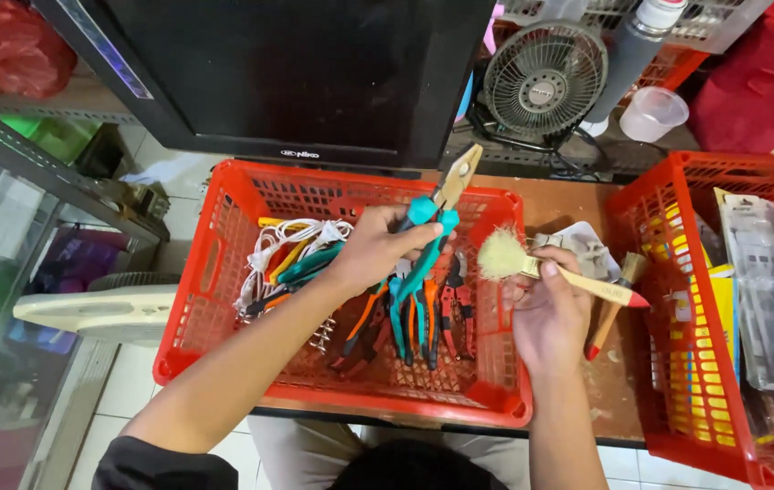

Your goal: Sorting and cleaning various hand tools like pliers and brushes in a plastic basket on a workbench.

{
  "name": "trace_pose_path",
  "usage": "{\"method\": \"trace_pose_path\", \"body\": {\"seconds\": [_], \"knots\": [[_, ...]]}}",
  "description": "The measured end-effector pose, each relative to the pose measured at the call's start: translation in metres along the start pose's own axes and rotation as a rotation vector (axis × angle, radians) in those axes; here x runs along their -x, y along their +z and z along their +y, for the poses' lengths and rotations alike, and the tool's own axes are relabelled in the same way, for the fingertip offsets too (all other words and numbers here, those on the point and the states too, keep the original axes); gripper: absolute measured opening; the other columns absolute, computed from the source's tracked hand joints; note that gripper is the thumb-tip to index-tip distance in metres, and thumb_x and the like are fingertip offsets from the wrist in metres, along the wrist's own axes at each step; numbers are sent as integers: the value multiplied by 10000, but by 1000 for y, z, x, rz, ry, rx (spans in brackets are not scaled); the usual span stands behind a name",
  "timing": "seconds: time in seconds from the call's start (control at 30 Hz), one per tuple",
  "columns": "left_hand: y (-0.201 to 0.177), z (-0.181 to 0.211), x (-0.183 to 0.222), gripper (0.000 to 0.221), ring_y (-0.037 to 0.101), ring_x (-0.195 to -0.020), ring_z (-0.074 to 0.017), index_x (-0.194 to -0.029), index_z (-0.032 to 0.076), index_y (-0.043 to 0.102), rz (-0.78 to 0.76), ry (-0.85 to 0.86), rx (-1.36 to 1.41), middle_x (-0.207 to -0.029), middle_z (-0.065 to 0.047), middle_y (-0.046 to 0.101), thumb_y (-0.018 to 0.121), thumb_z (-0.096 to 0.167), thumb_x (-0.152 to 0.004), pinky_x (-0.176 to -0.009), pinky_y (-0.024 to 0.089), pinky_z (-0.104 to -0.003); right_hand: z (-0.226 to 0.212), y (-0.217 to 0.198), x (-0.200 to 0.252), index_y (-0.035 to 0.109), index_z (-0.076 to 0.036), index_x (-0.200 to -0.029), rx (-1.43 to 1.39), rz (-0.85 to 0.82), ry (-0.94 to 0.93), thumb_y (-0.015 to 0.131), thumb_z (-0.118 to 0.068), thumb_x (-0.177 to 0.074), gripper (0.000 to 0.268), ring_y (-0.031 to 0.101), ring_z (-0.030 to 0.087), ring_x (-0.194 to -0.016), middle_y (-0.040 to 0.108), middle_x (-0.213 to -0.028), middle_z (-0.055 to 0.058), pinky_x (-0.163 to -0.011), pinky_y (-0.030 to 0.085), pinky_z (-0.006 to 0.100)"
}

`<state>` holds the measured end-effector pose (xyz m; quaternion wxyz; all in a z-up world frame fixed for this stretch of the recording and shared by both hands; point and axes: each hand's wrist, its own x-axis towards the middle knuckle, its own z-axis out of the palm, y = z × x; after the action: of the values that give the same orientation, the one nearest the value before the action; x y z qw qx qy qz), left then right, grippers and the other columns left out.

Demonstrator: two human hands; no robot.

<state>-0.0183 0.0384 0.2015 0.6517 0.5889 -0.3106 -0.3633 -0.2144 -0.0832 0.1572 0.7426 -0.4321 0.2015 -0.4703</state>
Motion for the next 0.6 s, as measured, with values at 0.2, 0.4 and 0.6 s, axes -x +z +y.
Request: {"method": "trace_pose_path", "body": {"seconds": [0.2, 0.4, 0.6], "knots": [[-7, -8, -6, 216, 671, -717, -106, -822, 34, 687, 8, -57, 114, -716, -28, 605, 802, 213, -863, -648, 621, -271, 8, -19, -7, 651, -74, -1133, -191, -8, 140, 604, -184, -1026, 161, 716, 133, -736, 692, -856, 34, -631, 581, 202], [-4, 13, 1, 206, 659, -663, -95, -787, 104, 754, -56, 114, -154, -619, -40, 664, 841, 282, -841, -634, 553, -252, 5, -20, -6, 673, -87, -1190, -96, -101, 119, 560, -205, -1042, 220, 653, 108, -675, 670, -782, 23, -626, 516, 202], [-9, 3, 2, 208, 731, -698, -184, -862, 88, 788, -60, 131, -286, -665, -91, 729, 818, 293, -870, -712, 589, -333, 4, -12, -2, 659, -131, -1214, -26, -64, 93, 549, -242, -1032, 240, 624, 78, -681, 645, -746, -13, -665, 495, 193]]}}
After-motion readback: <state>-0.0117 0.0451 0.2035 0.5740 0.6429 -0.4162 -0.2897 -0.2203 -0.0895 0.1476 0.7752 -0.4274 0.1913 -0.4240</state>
